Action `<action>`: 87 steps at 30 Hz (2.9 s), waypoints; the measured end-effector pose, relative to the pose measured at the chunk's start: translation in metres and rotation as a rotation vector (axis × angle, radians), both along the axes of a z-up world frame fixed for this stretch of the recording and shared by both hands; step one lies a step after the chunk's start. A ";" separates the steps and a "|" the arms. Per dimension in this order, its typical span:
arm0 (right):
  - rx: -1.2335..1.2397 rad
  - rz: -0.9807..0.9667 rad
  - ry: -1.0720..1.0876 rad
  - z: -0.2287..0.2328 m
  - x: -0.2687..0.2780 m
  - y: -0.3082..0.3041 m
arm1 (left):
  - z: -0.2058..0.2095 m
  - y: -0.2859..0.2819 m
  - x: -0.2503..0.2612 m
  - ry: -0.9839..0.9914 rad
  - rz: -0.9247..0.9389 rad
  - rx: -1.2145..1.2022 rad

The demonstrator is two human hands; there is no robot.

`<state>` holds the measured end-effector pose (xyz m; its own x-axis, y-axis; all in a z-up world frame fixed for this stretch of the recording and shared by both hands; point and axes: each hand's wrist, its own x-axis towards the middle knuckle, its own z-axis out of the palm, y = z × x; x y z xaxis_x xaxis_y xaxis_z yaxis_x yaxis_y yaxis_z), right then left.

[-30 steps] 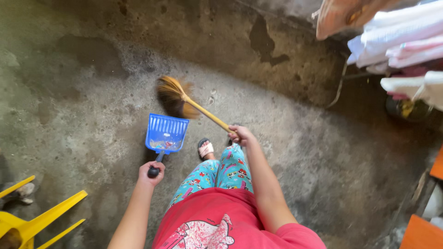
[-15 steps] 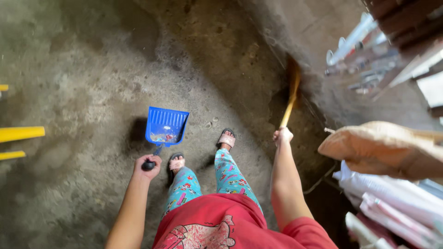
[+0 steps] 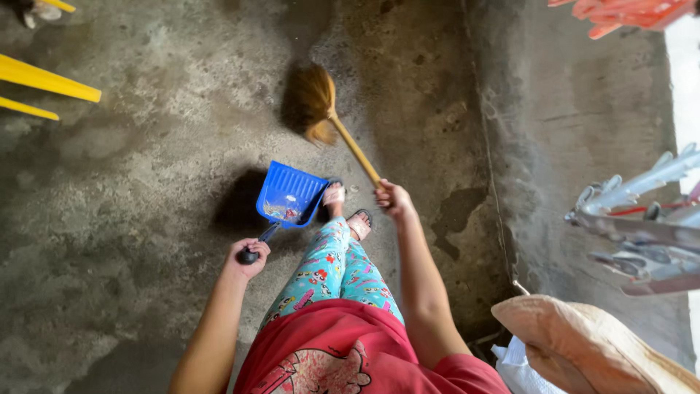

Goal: The person sweeps a concrete floor using a broom and dustpan, collecting debris into the dustpan. The person moves around the room, sweeping near furniture and a fan, while a cat and a puppy are present in the area.

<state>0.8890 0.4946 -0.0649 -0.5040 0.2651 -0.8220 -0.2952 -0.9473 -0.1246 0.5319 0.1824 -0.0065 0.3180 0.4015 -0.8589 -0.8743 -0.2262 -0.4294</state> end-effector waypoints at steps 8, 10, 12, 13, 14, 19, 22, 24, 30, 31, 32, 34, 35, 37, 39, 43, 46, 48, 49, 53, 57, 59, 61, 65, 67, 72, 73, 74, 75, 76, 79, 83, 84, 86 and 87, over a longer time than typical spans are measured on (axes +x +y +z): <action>0.402 0.032 -0.721 0.077 0.137 0.020 | 0.001 0.014 -0.010 -0.019 0.069 -0.004; 0.439 0.009 -0.875 0.068 0.139 0.043 | -0.001 0.028 -0.015 0.003 0.072 -0.010; 0.489 -0.009 -0.975 0.048 0.125 0.075 | -0.005 0.046 -0.019 0.029 0.073 -0.011; 0.390 -0.095 -0.970 0.036 0.115 0.094 | -0.007 0.056 -0.023 0.045 0.072 -0.010; 0.290 -0.177 -0.962 0.023 0.104 0.112 | -0.010 0.065 -0.025 0.061 0.075 -0.011; 0.161 -0.070 -0.678 -0.023 0.023 0.146 | -0.018 0.096 -0.048 -0.047 0.171 -0.023; 0.162 0.146 -0.665 -0.040 -0.069 0.140 | -0.026 0.120 -0.064 -0.066 0.182 -0.022; 0.156 0.283 -0.481 -0.044 -0.116 0.142 | -0.029 0.131 -0.073 -0.082 0.173 -0.020; -0.027 0.254 -0.059 -0.010 -0.144 0.205 | -0.031 0.177 -0.089 -0.023 0.154 -0.061; 0.062 0.247 -0.226 0.004 -0.125 0.215 | -0.030 0.182 -0.089 -0.026 0.143 -0.044; 0.103 0.279 -0.328 0.020 -0.103 0.227 | -0.028 0.188 -0.090 -0.026 0.136 -0.026; 0.221 0.185 -0.237 0.055 -0.057 0.248 | -0.022 0.194 -0.091 -0.076 0.141 0.016; 0.333 0.186 -0.282 0.069 -0.039 0.259 | -0.020 0.196 -0.090 -0.103 0.145 0.036; 0.442 0.198 -0.618 0.085 -0.023 0.289 | -0.018 0.205 -0.095 -0.054 0.168 0.035; 0.477 0.122 -0.743 0.076 -0.039 0.330 | -0.016 0.211 -0.098 -0.075 0.219 0.055; 0.446 -0.021 -0.849 0.021 -0.107 0.423 | -0.019 0.242 -0.092 -0.159 0.381 0.106; 0.327 -0.062 -0.768 -0.028 -0.172 0.467 | -0.017 0.258 -0.070 -0.184 0.485 0.109; 0.285 -0.011 -0.665 -0.051 -0.233 0.478 | -0.016 0.274 -0.069 -0.169 0.545 0.134; 0.277 0.033 -0.634 -0.059 -0.261 0.476 | -0.016 0.278 -0.067 -0.147 0.578 0.143; 0.107 0.429 -0.464 -0.064 -0.338 0.473 | -0.021 0.294 -0.044 0.031 0.703 0.137; -0.088 0.588 -0.137 -0.044 -0.388 0.492 | -0.010 0.292 -0.032 0.043 0.834 0.157; -0.061 0.634 -0.131 -0.035 -0.401 0.499 | -0.003 0.286 -0.024 0.055 0.891 0.126; 0.067 0.658 -0.206 -0.022 -0.402 0.481 | 0.007 0.275 -0.016 0.056 0.948 0.074; -0.035 1.209 -0.189 0.023 -0.377 0.364 | 0.021 0.240 -0.015 0.062 1.101 0.150; -0.211 1.309 -0.124 0.067 -0.335 0.304 | 0.032 0.218 -0.011 0.087 1.161 0.151; -0.667 1.560 -0.243 0.129 -0.281 0.241 | 0.056 0.182 0.005 0.219 1.367 0.061; -0.679 1.536 -0.264 0.121 -0.284 0.236 | 0.062 0.177 0.010 0.240 1.407 0.098; -0.643 1.550 -0.273 0.104 -0.296 0.230 | 0.066 0.174 0.013 0.261 1.438 0.135; -0.592 1.575 -0.285 0.082 -0.306 0.223 | 0.069 0.173 0.017 0.288 1.455 0.146; -0.520 1.607 -0.291 0.058 -0.315 0.218 | 0.073 0.171 0.019 0.318 1.465 0.159; -0.258 1.777 -0.289 -0.014 -0.338 0.216 | 0.079 0.172 0.024 0.390 1.494 0.211; 0.228 1.884 -0.360 -0.061 -0.366 0.257 | 0.069 0.174 0.039 0.387 1.560 0.169; 0.434 1.825 -0.416 -0.062 -0.378 0.273 | 0.064 0.174 0.045 0.371 1.572 0.158; 0.801 1.718 -0.523 -0.056 -0.416 0.299 | 0.049 0.175 0.055 0.344 1.592 0.136; 0.963 1.668 -0.577 -0.050 -0.435 0.309 | 0.041 0.175 0.059 0.313 1.605 0.126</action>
